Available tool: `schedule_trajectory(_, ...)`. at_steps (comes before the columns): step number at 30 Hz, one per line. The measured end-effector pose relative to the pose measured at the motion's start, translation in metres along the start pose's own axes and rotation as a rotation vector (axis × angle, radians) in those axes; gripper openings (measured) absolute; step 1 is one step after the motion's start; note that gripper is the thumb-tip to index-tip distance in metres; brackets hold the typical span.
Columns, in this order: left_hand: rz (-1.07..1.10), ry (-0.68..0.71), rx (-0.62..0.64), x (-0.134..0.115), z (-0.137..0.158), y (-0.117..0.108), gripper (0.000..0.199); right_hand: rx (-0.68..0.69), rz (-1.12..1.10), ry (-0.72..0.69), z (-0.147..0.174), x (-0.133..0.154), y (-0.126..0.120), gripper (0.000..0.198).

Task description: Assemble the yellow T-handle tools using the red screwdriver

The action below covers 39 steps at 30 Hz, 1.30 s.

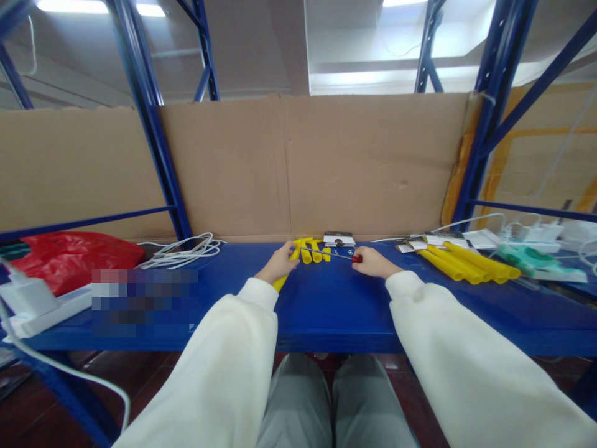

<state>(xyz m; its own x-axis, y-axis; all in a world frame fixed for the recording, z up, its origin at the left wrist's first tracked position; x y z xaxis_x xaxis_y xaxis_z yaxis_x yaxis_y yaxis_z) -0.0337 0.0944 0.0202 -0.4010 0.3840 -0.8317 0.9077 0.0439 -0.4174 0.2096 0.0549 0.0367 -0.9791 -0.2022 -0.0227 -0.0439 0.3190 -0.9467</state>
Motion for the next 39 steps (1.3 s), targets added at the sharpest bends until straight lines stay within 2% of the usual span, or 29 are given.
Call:
schedule_trajectory(8, -0.001, 0.004, -0.009, 0.001, -0.001, -0.003, 0.042, 0.008, -0.016, 0.061, 0.002, -0.004, 0.002, 0.011)
schedule_trajectory(15, 0.032, 0.011, 0.001, 0.001, -0.001, -0.001, 0.041, -0.006, -0.08, 0.005, -0.001, 0.0, 0.003, 0.004)
schedule_trajectory(19, -0.004, -0.003, -0.023, 0.0, 0.0, -0.003, 0.04, -0.015, -0.067, 0.0, -0.001, -0.001, 0.006, 0.014)
schedule_trajectory(26, 0.005, 0.032, -0.015, -0.007, 0.003, -0.002, 0.037, -0.044, -0.036, 0.113, 0.0, -0.01, 0.001, 0.013)
schedule_trajectory(32, -0.034, 0.004, -0.041, -0.01, 0.006, -0.004, 0.037, -0.022, 0.048, 0.199, 0.005, -0.013, -0.006, 0.011)
schedule_trajectory(35, -0.026, 0.011, -0.03, -0.011, 0.006, -0.002, 0.035, 0.015, 0.053, 0.203, 0.006, -0.012, -0.004, 0.016)
schedule_trajectory(39, -0.005, 0.012, -0.002, -0.007, 0.004, -0.001, 0.038, -0.025, 0.071, 0.158, 0.004, -0.009, -0.006, 0.018)
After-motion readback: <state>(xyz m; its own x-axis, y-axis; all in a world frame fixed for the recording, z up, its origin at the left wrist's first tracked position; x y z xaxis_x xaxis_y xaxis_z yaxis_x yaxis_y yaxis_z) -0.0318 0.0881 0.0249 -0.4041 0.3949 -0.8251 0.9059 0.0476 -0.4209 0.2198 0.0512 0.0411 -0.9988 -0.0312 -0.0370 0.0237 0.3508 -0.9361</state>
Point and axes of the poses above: each hand's wrist, its own z-axis away from the middle knuckle, its own y-axis out of the palm, x = y × z, the point moved 9 cm from there along -z, towards the middle knuckle, and after that the axes turned 12 degrees about z, right-handed, at the moved point
